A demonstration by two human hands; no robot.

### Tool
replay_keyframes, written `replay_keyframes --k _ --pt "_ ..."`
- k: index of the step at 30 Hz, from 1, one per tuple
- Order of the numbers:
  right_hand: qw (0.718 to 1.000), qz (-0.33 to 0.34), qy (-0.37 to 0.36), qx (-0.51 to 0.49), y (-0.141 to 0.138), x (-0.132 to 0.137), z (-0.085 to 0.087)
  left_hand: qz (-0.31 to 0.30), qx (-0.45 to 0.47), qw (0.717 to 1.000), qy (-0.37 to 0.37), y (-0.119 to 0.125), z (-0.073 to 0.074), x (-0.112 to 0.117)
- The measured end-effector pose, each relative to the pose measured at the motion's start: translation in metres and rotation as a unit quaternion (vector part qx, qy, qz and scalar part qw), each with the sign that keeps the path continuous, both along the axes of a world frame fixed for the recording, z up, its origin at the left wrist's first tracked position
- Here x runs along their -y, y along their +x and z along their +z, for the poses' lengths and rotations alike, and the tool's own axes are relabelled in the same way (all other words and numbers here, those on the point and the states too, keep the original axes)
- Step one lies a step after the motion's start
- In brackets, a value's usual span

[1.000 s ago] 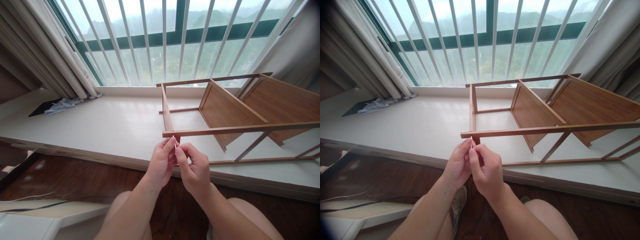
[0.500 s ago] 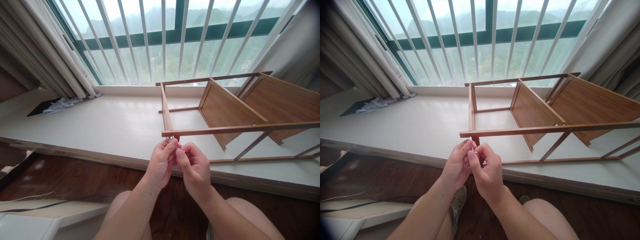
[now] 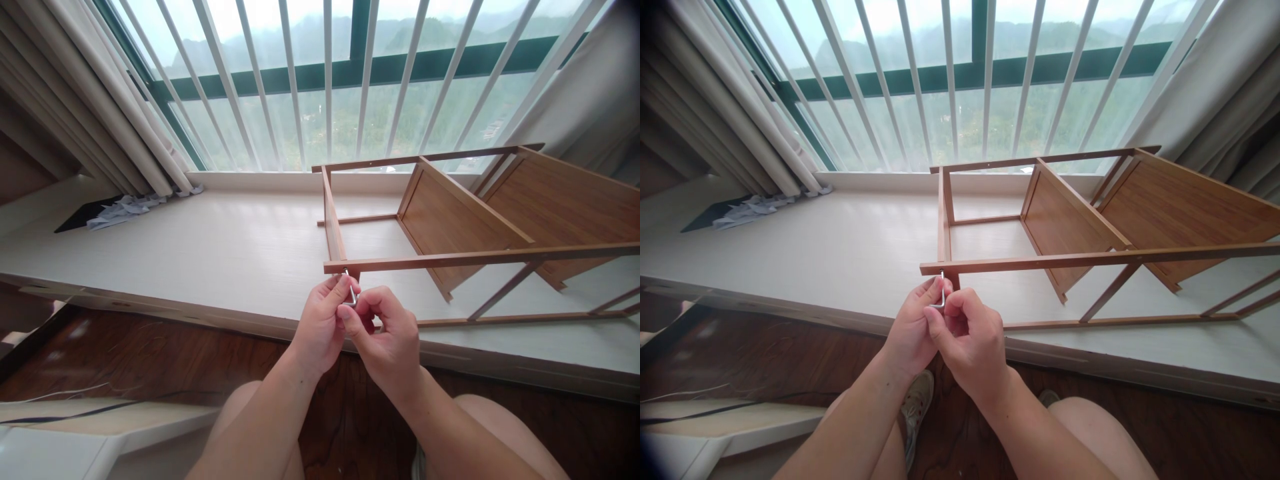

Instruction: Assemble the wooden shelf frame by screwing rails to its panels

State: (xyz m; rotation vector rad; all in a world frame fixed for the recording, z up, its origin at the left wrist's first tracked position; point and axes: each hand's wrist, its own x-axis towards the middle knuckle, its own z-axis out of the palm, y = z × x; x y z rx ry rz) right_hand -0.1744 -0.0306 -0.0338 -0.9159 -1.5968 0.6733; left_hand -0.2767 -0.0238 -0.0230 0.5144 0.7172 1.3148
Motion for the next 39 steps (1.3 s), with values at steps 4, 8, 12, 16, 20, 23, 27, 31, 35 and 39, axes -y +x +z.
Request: replay_keyframes --k 4,8,12,16,20,23,27,31,35,39 --pt "1.000 -0.004 0.009 0.009 0.0000 -0.0006 -0.0011 -0.003 0.004 1.000 0.002 -0.0008 -0.0014 -0.0001" --pt "0.999 -0.012 0.032 0.026 0.0002 -0.0025 -0.0021 -0.003 0.009 1.000 -0.004 -0.0013 -0.0017 0.0001" --pt "0.999 -0.020 0.037 0.033 0.0005 -0.0044 -0.0013 -0.010 0.023 1.000 -0.006 -0.0021 -0.0020 -0.0003" --pt "0.999 -0.014 0.028 0.024 0.0002 -0.0049 -0.0003 -0.013 0.028 0.999 -0.010 -0.0026 -0.0034 -0.0008" --pt "1.000 -0.013 0.021 0.015 -0.0002 -0.0052 0.0002 -0.001 0.028 0.999 -0.019 -0.0017 -0.0039 -0.0009" --pt "1.000 -0.004 0.008 0.002 -0.0002 -0.0047 0.0011 0.000 0.030 0.999 -0.022 -0.0013 -0.0022 -0.0009" --pt "0.997 0.039 -0.046 -0.050 -0.0012 -0.0018 0.0021 -0.010 0.024 0.999 -0.021 -0.0021 0.0008 -0.0010" --pt "0.981 0.084 -0.121 -0.129 -0.0035 0.0003 -0.0005 -0.015 -0.002 1.000 -0.015 -0.0038 0.0010 -0.0009" --pt "0.960 0.117 -0.177 -0.184 -0.0041 -0.0006 -0.0038 -0.013 -0.018 1.000 -0.021 -0.0053 0.0008 0.0000" --pt "0.962 0.117 -0.172 -0.175 -0.0035 -0.0005 -0.0038 -0.010 -0.028 0.999 -0.025 -0.0056 0.0019 0.0008"
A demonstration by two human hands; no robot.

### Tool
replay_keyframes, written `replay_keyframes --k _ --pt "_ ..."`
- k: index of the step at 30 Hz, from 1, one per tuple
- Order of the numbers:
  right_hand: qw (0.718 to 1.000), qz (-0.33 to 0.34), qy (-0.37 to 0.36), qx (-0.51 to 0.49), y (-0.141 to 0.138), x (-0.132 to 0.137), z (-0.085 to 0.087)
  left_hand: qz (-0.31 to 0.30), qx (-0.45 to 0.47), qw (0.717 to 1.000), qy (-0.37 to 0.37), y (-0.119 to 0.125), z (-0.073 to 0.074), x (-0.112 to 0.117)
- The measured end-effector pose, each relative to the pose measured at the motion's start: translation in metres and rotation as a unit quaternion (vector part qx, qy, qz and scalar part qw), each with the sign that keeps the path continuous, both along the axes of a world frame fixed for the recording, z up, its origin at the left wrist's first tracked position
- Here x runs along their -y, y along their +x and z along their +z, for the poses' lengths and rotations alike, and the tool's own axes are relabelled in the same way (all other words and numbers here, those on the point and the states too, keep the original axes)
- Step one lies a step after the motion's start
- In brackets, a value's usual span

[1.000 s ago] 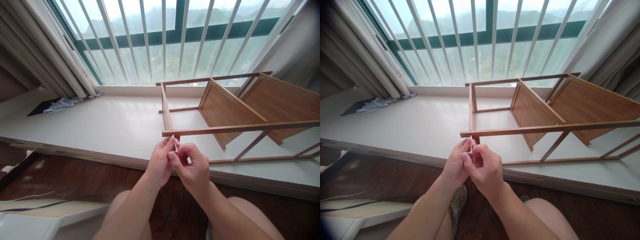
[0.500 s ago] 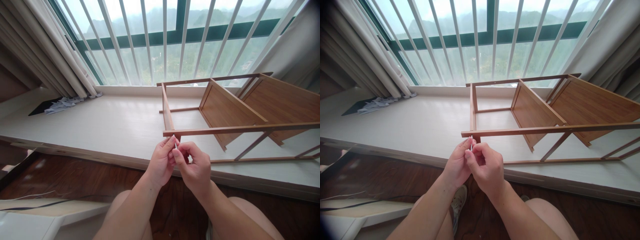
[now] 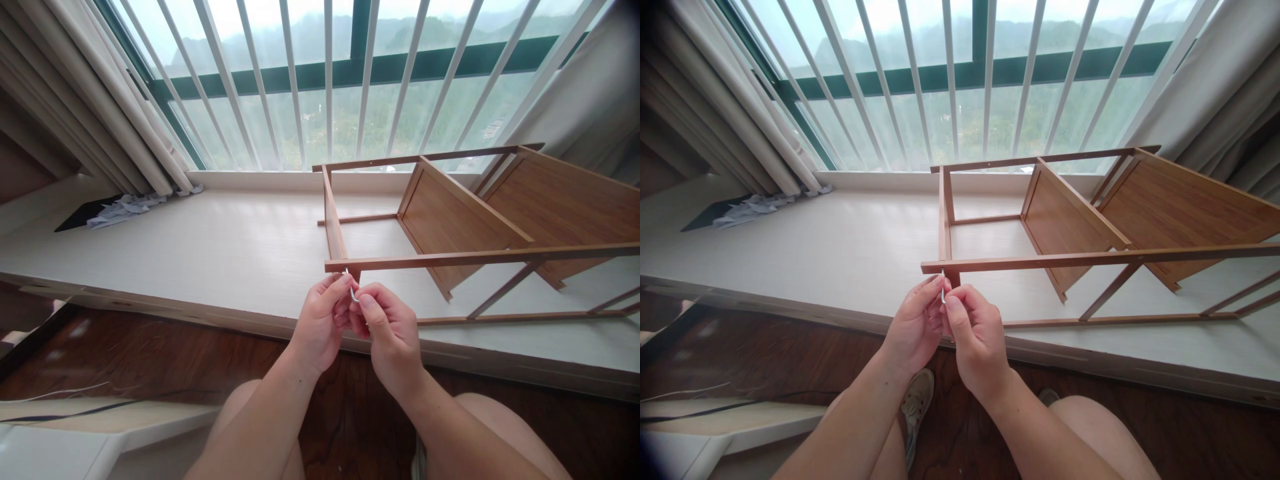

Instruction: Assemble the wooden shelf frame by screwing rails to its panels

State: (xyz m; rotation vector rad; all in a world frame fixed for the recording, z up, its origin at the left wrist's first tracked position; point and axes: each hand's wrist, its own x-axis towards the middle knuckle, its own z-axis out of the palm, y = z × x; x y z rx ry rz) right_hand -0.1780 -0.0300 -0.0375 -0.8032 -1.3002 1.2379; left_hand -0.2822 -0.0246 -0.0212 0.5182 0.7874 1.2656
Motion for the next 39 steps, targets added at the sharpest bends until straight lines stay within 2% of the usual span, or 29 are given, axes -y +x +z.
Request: replay_keyframes --k 18,31,39 --pt "0.996 -0.029 0.046 0.074 0.004 0.002 -0.001 0.009 0.016 1.000 0.023 0.002 0.002 0.002" --pt "0.947 -0.134 0.200 0.210 0.005 -0.002 0.004 -0.009 0.063 0.998 -0.006 0.000 -0.005 -0.001" --pt "0.932 -0.155 0.224 0.239 0.005 -0.004 0.007 -0.021 0.133 0.991 -0.019 -0.001 -0.010 -0.002"
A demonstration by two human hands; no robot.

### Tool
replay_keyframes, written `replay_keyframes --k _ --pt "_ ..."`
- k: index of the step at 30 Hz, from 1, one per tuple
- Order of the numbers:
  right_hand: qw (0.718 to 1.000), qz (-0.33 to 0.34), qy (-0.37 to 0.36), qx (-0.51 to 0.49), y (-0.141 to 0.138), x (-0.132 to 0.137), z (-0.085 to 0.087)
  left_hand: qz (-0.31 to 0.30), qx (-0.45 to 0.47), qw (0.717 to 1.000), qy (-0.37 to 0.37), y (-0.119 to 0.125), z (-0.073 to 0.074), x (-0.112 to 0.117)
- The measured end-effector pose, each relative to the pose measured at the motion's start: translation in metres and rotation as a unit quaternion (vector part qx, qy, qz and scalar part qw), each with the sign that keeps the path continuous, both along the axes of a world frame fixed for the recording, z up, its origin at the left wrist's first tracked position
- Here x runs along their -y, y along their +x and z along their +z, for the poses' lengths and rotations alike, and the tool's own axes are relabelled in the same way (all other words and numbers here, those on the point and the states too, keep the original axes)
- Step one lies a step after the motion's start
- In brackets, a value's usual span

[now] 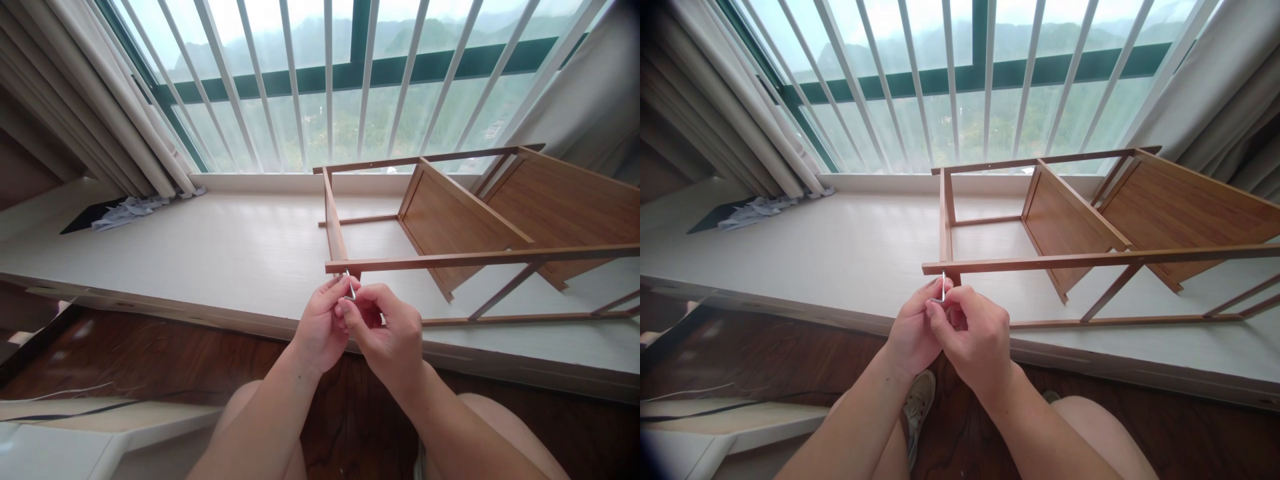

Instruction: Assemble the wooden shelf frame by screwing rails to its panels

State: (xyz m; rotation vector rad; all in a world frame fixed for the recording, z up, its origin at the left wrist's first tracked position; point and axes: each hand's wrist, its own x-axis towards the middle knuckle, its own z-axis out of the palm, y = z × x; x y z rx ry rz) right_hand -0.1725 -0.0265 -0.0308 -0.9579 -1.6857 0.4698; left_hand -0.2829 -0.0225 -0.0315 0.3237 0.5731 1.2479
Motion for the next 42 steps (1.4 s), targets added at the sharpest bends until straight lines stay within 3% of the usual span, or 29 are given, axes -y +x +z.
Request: replay_keyframes --k 5,9,11,15,19,26,31,38,42 --pt "1.000 0.005 -0.020 -0.001 -0.001 0.002 0.003 0.003 -0.001 1.000 0.007 0.001 0.002 0.001" --pt "0.995 0.047 -0.069 -0.060 -0.003 0.003 0.006 0.006 -0.018 1.000 0.009 0.002 0.006 0.001" --pt "0.981 0.083 -0.125 -0.127 -0.004 0.003 0.006 0.009 -0.036 0.999 0.012 0.003 0.008 0.001" --pt "0.926 0.144 -0.233 -0.262 -0.006 0.004 0.001 0.013 -0.087 0.996 0.034 0.003 0.007 0.000" --pt "0.904 0.163 -0.261 -0.295 -0.007 0.004 -0.002 0.018 -0.119 0.991 0.052 0.003 0.007 0.000" --pt "0.909 0.154 -0.255 -0.292 -0.006 0.005 -0.004 0.035 -0.131 0.990 0.042 0.006 0.012 0.004" --pt "0.929 0.129 -0.230 -0.260 -0.005 0.006 -0.009 0.042 -0.125 0.991 0.038 0.006 0.013 0.003" --pt "0.980 0.069 -0.134 -0.129 -0.002 0.007 -0.005 0.035 -0.105 0.993 0.028 0.003 0.008 0.001" --pt "0.996 0.039 -0.062 -0.060 0.000 0.006 -0.002 0.031 -0.084 0.996 0.024 0.002 0.007 0.001"
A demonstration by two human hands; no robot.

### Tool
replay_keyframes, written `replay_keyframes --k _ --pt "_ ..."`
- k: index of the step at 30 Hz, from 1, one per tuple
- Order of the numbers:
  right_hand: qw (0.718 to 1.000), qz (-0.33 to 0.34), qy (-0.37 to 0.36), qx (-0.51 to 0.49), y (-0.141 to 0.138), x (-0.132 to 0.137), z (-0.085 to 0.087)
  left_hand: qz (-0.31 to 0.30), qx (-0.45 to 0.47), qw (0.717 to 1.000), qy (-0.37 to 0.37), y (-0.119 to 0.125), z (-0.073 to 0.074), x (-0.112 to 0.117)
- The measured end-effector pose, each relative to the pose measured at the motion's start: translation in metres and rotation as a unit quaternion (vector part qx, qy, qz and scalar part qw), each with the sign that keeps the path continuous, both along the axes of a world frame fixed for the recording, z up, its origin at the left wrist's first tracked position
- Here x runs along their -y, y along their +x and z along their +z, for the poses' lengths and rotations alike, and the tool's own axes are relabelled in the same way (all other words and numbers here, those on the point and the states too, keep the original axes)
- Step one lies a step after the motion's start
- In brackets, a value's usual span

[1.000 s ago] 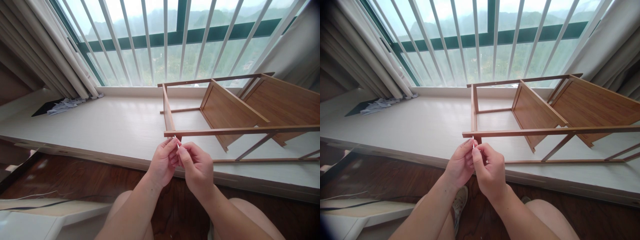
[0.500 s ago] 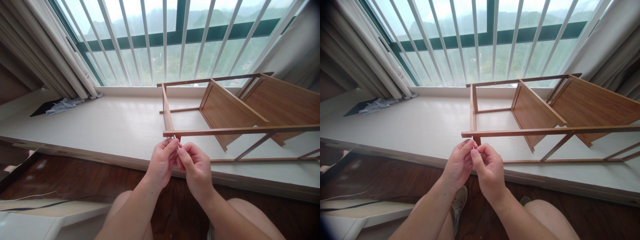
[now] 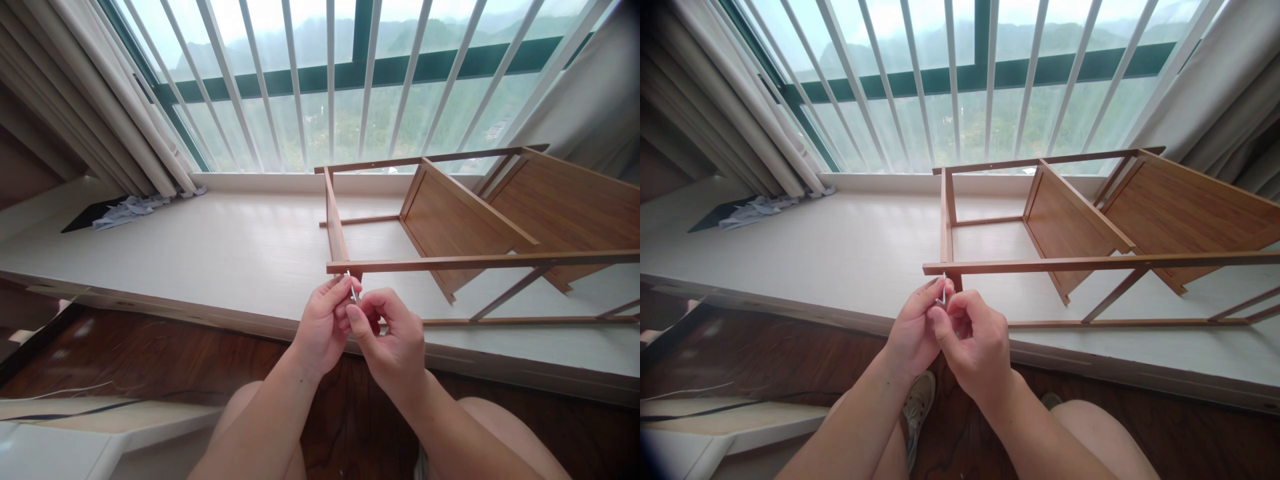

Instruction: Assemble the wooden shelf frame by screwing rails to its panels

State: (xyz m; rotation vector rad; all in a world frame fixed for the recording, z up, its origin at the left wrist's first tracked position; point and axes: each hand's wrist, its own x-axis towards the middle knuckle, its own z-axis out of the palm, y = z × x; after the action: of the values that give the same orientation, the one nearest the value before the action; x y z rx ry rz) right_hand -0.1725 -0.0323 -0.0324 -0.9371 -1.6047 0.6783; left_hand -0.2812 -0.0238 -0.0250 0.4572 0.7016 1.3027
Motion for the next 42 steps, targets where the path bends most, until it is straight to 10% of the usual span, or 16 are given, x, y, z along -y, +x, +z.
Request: replay_keyframes --k 11,26,42 --pt "0.997 -0.034 0.038 0.051 -0.002 -0.005 0.004 0.003 0.028 0.999 -0.021 0.001 0.000 -0.001" --pt "0.920 0.140 -0.250 -0.266 -0.010 -0.005 -0.005 -0.003 -0.068 0.997 0.020 -0.001 -0.001 -0.001" --pt "0.995 0.022 -0.074 -0.062 -0.004 0.002 -0.003 0.013 -0.045 0.999 0.007 0.000 0.003 0.000"
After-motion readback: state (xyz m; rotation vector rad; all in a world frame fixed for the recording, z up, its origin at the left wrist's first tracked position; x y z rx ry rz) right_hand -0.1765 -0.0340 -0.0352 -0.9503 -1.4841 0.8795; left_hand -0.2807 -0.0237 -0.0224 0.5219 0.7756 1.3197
